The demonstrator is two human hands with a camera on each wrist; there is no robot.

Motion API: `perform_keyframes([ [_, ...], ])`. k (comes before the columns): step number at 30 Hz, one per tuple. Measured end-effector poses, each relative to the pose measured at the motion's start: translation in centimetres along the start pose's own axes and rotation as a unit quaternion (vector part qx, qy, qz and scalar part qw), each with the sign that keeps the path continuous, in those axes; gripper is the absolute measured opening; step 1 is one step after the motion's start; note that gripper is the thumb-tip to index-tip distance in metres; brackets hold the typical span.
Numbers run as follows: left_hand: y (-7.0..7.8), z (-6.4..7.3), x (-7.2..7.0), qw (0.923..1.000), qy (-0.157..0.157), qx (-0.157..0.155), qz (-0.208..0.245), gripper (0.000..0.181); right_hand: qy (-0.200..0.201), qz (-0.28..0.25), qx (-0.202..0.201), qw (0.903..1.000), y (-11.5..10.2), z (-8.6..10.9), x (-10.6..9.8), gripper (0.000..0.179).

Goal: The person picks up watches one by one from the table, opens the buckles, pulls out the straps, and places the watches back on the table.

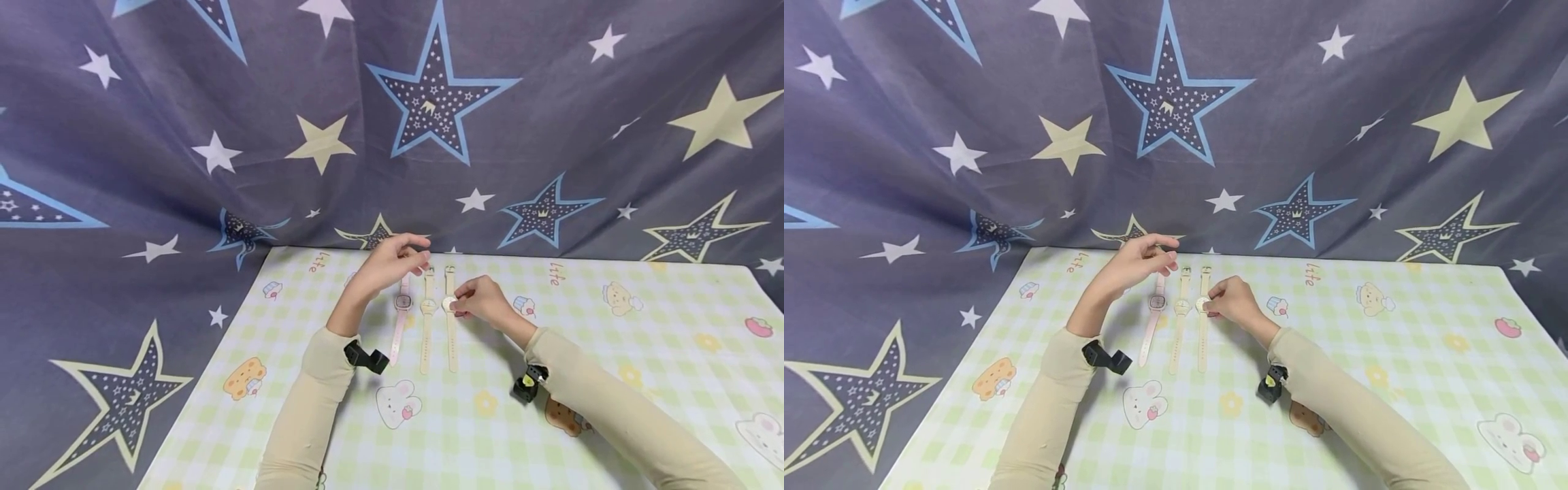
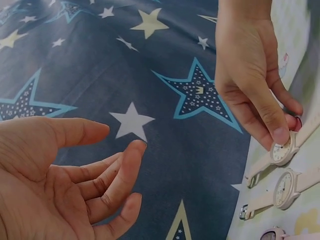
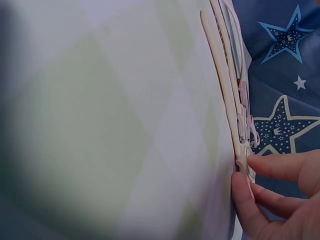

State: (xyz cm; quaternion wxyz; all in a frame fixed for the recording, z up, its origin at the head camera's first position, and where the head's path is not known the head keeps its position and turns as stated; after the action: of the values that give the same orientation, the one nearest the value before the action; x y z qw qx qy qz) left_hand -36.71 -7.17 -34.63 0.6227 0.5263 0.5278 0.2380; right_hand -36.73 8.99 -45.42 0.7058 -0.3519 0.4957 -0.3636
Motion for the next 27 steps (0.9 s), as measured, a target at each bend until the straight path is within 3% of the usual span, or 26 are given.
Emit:
perform_keyframes([
  [5, -0.5, -0.4, 0.6, 0.9998, -0.004, 0.017, -0.008, 0.037, 0.007, 0.001, -0.002, 1.0, 0.3, 0.1, 0.0, 0.021],
  [12, -1.8, -0.7, 1.0, 0.9999, 0.01, 0.013, 0.005, 0.037, 0.01, -0.001, -0.003, 0.9999, 0.6, 0.0, 0.4, 0.02],
  [18, -2.3, -1.1, 0.8, 0.9994, 0.019, 0.005, -0.028, 0.038, 0.014, 0.01, -0.008, 0.9998, 0.2, -0.8, 0.2, 0.022],
  [27, -2.9, -1.8, 1.2, 0.9947, 0.052, 0.041, -0.079, 0.037, 0.006, 0.004, -0.004, 1.0, 0.8, -2.0, -0.1, 0.032],
])
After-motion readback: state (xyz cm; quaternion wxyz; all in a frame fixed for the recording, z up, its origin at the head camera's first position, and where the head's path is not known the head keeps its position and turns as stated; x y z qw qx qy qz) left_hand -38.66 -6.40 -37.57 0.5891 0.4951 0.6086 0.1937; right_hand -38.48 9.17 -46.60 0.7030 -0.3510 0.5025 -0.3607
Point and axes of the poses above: each hand's wrist, its own z-axis away from the middle knuckle, its own x-axis out of the palm, y = z × x, the point moved 10 cm from there along -z, towards the middle knuckle, and after that the axes turned 5 degrees about x, right-handed, at the moved point
